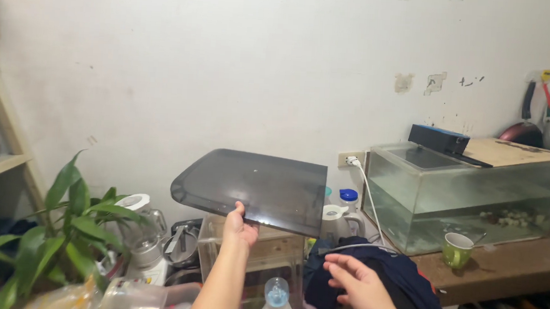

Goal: The person transfers items of clothing from a bucket into the spin dryer compartment of a washing machine, secures the lids, and turns the timer dial. Later, they take individual pieces of laundry from a basin and manually scrub them against each other inside the wash tub before placing them back into the basin.

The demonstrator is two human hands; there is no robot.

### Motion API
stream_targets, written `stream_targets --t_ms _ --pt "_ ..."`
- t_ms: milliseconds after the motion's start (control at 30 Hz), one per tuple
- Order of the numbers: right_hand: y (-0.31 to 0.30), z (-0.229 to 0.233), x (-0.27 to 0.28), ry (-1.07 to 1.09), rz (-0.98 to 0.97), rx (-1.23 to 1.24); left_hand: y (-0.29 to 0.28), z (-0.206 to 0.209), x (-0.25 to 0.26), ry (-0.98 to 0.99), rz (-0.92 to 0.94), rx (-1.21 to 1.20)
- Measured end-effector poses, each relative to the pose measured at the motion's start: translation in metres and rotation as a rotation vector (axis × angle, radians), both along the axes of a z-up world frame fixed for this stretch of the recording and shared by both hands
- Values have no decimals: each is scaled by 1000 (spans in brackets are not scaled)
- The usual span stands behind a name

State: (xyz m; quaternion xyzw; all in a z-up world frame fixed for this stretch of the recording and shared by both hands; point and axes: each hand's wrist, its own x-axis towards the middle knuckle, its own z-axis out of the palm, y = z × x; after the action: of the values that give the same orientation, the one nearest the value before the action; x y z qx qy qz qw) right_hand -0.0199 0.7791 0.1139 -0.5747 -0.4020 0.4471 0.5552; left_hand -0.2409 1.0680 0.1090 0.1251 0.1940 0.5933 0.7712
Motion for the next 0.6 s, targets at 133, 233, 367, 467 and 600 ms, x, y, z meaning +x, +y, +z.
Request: stream_targets --t_ms 133,233,367,467,600 --pt "18 -31 -4 -10 21 -35 56 -22 9 -19 54 -72" --pt "22 -39 -11 -35 -26 -141 65 -35 13 -20 44 -119" --pt "23 -36 -16 -13 -46 -171 57 -17 11 -46 46 -140" --pt "23 -32 -19 -5 -40 -157 32 11 6 172 278 -169" --pt "25 -29 -22 2 -39 -166 -10 45 2 655 475 -362"
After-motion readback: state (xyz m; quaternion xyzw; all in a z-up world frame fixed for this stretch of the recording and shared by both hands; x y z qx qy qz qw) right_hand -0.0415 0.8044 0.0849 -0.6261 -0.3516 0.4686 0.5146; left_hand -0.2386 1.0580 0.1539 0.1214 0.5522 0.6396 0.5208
